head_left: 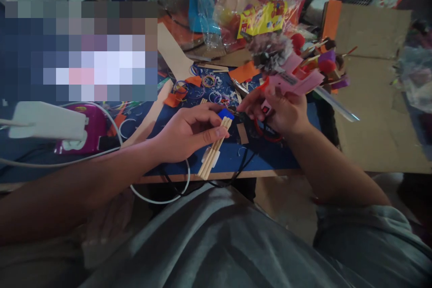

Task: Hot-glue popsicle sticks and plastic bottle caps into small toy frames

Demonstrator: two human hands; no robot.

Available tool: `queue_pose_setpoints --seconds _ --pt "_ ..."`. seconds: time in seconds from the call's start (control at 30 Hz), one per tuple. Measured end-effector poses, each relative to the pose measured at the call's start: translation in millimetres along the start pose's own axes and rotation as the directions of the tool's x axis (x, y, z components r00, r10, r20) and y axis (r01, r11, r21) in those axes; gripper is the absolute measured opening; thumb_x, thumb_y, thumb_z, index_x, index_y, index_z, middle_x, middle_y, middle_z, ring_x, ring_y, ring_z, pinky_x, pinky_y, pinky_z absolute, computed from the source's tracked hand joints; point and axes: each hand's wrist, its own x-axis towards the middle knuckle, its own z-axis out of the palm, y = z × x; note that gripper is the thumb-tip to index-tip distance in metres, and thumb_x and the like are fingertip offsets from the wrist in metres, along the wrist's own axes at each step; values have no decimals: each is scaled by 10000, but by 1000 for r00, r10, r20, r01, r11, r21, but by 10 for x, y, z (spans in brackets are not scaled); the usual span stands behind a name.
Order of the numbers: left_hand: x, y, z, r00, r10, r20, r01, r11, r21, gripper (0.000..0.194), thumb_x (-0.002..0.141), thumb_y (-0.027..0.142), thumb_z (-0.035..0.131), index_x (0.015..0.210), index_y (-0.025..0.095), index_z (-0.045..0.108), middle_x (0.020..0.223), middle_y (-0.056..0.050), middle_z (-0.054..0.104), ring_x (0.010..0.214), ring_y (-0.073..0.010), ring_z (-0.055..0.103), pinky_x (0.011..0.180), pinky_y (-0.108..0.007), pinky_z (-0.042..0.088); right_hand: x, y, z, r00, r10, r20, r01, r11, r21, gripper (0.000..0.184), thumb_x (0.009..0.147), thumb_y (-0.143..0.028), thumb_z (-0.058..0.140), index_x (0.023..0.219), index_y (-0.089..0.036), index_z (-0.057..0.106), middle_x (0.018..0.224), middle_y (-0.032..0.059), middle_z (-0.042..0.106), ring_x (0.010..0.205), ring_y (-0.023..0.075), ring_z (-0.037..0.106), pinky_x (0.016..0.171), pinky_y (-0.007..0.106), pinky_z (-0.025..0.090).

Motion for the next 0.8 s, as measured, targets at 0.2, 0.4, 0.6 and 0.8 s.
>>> queue_pose_setpoints --seconds 0.2,0.4,0.6,0.8 --pt "-21 1 33 989 29 -142 -32 999 -21 222 1039 416 900 929 226 872 1049 -127 883 1480 -339 730 1025 -398 695 0 -46 -28 994 107 18 -108 993 42 585 996 -822 819 809 -276 726 688 29 754 461 169 537 418 347 397" --pt "-24 38 30 975 -7 -220 17 999 43 291 994 487 927 917 213 860 1304 -155 840 1461 -370 755 840 -347 702 -55 -42 -105 979 54 197 -85 985 149 443 1091 -707 761 969 -284 714 558 -47 611 455 183 547 475 348 426" --pt "-35 88 13 980 -19 -200 25 999 28 319 989 492 947 860 234 812 1121 -146 854 1551 -412 697 965 -456 731 -72 -55 -193 911 121 394 -108 993 -54 583 1147 -661 728 740 -247 674 654 -3 633 620 177 614 589 344 453" --pt "-43 133 5 969 -2 -248 20 997 70 277 982 482 947 868 248 853 1281 -143 860 1532 -410 697 918 -454 734 -95 -58 -173 954 206 215 -188 977 -104 512 1024 -729 864 848 -265 735 753 -1 639 654 184 585 545 340 487"
